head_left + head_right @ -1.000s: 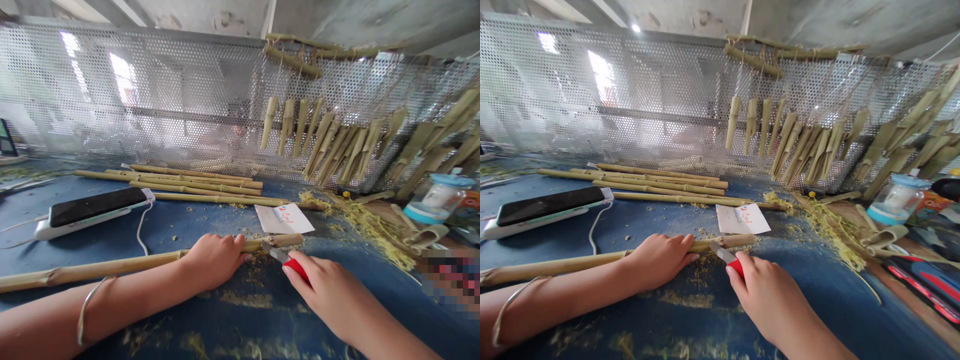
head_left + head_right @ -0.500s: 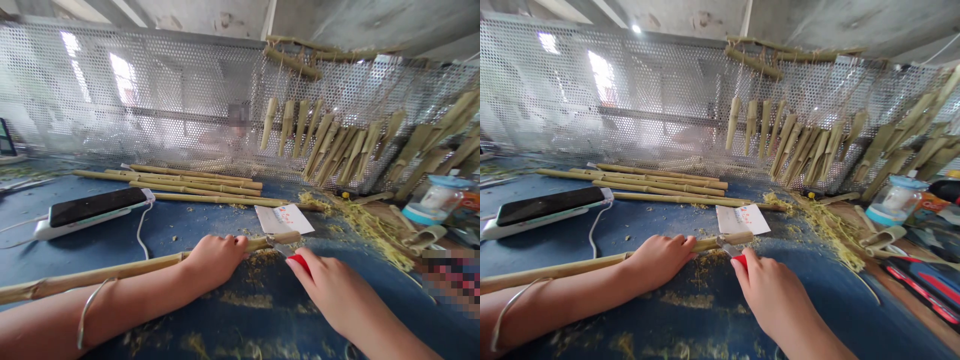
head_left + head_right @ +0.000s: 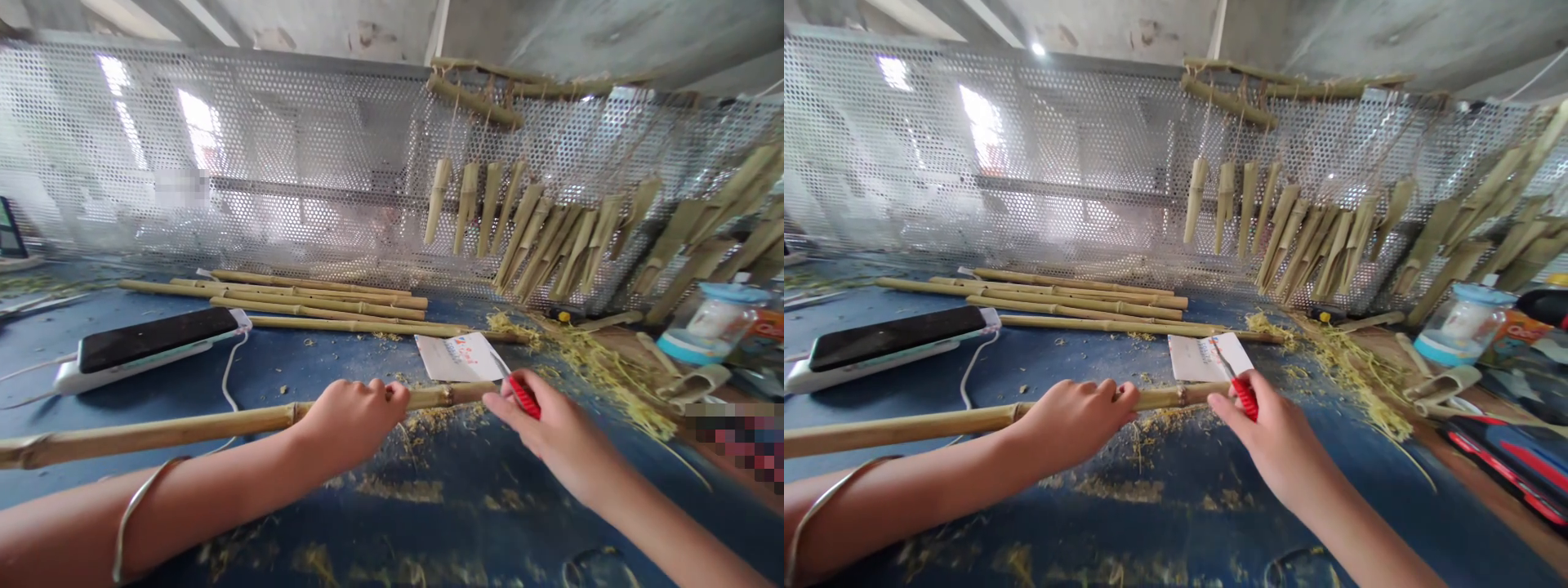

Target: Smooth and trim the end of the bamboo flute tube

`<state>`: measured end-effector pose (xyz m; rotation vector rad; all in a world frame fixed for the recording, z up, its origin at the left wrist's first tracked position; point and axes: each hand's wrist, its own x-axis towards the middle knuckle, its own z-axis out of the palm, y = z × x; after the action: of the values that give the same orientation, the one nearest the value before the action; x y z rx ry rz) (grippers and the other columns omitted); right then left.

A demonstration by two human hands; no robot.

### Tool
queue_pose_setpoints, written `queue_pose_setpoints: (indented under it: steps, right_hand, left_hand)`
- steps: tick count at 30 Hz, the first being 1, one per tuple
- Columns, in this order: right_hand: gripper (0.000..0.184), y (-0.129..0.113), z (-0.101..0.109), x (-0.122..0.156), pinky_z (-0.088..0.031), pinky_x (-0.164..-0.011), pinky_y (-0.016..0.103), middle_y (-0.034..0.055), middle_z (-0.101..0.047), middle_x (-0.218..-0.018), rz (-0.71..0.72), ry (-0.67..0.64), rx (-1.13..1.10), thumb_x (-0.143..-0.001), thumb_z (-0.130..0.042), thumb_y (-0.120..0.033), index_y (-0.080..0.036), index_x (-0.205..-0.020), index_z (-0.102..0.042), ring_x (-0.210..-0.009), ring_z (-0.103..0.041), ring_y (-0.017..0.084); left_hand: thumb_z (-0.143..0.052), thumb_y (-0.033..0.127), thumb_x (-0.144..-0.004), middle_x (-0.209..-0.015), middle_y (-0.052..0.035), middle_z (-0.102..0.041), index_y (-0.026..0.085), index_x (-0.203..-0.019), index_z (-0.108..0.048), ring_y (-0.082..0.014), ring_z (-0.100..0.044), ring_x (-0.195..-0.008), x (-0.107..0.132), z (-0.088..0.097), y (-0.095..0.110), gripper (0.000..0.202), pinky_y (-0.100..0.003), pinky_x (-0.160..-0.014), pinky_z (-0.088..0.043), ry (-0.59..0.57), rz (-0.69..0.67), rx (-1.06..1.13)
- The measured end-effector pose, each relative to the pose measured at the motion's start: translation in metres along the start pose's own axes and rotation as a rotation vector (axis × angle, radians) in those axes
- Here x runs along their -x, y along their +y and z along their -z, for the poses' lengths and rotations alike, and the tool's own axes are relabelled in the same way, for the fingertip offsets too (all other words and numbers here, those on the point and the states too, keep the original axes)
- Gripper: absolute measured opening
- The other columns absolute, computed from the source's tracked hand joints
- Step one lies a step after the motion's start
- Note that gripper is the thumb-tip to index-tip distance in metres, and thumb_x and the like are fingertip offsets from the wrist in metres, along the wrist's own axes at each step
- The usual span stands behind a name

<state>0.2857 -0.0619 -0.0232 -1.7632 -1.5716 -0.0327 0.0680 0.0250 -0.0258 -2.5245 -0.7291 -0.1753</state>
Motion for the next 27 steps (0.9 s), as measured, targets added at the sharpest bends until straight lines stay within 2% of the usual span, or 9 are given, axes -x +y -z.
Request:
queue_pose_setpoints:
  steps: [3, 6, 8, 11, 19, 27]
  right_hand:
    - [0.018, -0.007, -0.006, 0.002, -0.042, -0.049, 0.024, -0.0021, -0.061, -0.064, -0.039, -0.107, -0.058, -0.072, -0.058, -0.036, -0.023, -0.075, -0.045, -0.05, -0.055, 0.012]
    - [0.019, -0.012, -0.011, 0.006, -0.044, -0.053, 0.025, -0.001, -0.064, -0.074, -0.008, -0.078, -0.108, -0.071, -0.06, -0.031, -0.024, -0.079, -0.044, -0.05, -0.055, 0.012]
    - [0.019, -0.012, -0.014, 0.008, -0.045, -0.06, 0.025, 0.0, -0.064, -0.082, 0.035, -0.068, -0.136, -0.072, -0.059, -0.03, -0.024, -0.082, -0.043, -0.059, -0.059, 0.014]
    - [0.019, -0.01, -0.018, 0.009, -0.045, -0.065, 0.026, -0.0006, -0.065, -0.081, 0.081, -0.052, -0.109, -0.074, -0.057, -0.029, -0.025, -0.084, -0.043, -0.069, -0.061, 0.015]
    - [0.01, -0.011, -0.021, 0.011, -0.046, -0.061, 0.023, -0.0006, -0.065, -0.08, 0.219, 0.01, 0.008, -0.077, -0.052, -0.027, -0.024, -0.084, -0.045, -0.069, -0.063, 0.014]
    - [0.003, -0.012, -0.022, 0.013, -0.041, -0.049, 0.023, 0.0008, -0.063, -0.068, 0.343, 0.061, 0.18, -0.081, -0.046, -0.025, -0.023, -0.084, -0.046, -0.056, -0.061, 0.016]
  left_hand:
    - [-0.036, 0.023, -0.085, -0.07, -0.0075, -0.057, 0.013, -0.107, -0.046, -0.0187, -0.059, -0.057, 0.001, 0.004, 0.003, 0.026, -0.027, -0.043, -0.043, 0.035, -0.03, -0.048]
    - [-0.035, 0.02, -0.085, -0.069, -0.0074, -0.057, 0.013, -0.106, -0.047, -0.0181, -0.059, -0.056, 0.003, 0.008, 0.006, 0.026, -0.027, -0.042, -0.043, 0.061, -0.042, -0.074]
    - [-0.036, 0.019, -0.084, -0.068, -0.0069, -0.056, 0.012, -0.105, -0.048, -0.018, -0.058, -0.055, 0.003, 0.009, 0.008, 0.025, -0.027, -0.042, -0.042, 0.073, -0.051, -0.086]
    - [-0.037, 0.017, -0.082, -0.068, -0.0059, -0.056, 0.012, -0.105, -0.048, -0.0179, -0.058, -0.055, 0.005, 0.011, 0.011, 0.025, -0.027, -0.041, -0.043, 0.094, -0.068, -0.107]
    - [-0.041, 0.013, -0.076, -0.068, -0.0053, -0.056, 0.011, -0.103, -0.048, -0.0174, -0.058, -0.052, 0.007, 0.015, 0.015, 0.028, -0.027, -0.039, -0.042, 0.095, -0.095, -0.128]
    - [-0.041, 0.009, -0.074, -0.068, -0.0069, -0.057, 0.009, -0.103, -0.049, -0.017, -0.058, -0.053, 0.008, 0.015, 0.016, 0.031, -0.026, -0.041, -0.042, 0.119, -0.101, -0.139]
